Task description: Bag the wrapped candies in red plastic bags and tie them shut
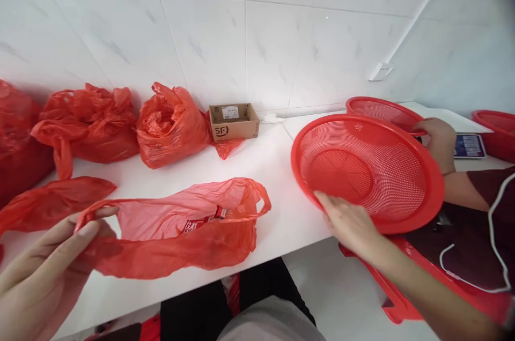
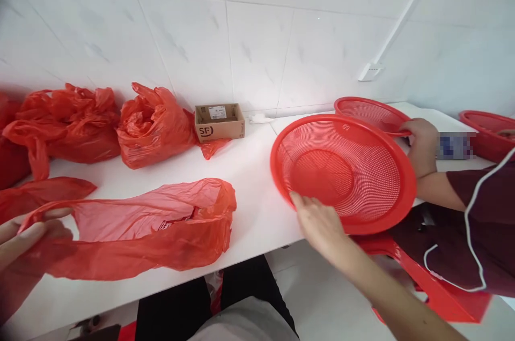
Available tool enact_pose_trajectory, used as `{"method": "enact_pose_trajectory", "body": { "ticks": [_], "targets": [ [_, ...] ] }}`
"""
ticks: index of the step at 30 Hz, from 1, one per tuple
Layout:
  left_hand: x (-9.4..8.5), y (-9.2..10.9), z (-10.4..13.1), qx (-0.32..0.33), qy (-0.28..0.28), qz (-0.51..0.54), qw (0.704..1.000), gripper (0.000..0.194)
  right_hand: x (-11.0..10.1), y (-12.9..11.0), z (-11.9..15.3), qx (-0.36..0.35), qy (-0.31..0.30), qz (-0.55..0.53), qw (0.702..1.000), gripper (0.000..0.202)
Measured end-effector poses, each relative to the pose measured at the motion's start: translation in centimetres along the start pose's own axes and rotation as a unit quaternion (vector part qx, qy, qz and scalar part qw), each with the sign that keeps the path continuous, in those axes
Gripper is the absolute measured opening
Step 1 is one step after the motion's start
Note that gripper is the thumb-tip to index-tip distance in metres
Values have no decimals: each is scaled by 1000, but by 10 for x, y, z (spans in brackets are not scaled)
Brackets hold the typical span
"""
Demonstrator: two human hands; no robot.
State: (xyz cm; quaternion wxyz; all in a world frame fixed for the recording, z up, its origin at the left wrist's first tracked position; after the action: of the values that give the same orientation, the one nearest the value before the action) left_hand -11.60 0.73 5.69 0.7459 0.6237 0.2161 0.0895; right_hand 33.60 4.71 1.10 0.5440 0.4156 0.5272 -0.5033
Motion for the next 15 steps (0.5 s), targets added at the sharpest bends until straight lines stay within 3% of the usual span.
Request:
{"method": "enact_pose_trajectory", "body": {
  "ticks": [3,7,9,12,13,15],
  "targets": [
    [11,2,-2,4,-3,-6,1000,16,12,-17,10,-41,23,-35,998,56],
    [23,10,3,12,-26,-5,1000,20,-10,-6,-15,-19,66,-44,997,52],
    [25,15,5,20,-28,-3,999,26,-22,-6,-32,-38,126,-56,990,47],
    [27,23,7,52,-25,-9,998,35,-33,-33,-48,-124,211,-170,954,48],
    [27,25,7,61,-24,-14,998,38,-36,-47,-49,-148,196,-231,941,52],
    [25,29,9,70,-22,-27,997,38,-41,-75,-49,-177,80,-336,922,58]
  ]
}}
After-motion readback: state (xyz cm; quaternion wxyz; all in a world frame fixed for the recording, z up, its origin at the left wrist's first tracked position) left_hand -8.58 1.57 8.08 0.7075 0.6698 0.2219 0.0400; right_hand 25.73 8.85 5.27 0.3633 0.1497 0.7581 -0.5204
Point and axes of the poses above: each hand's wrist, its own z-axis away from the middle knuckle, its own x-axis out of the palm, y = z × x, the point moved 1 cm from there along -z, towards the middle knuckle, and after that the axes turned 10 degrees about -z, right-handed, at the moved point
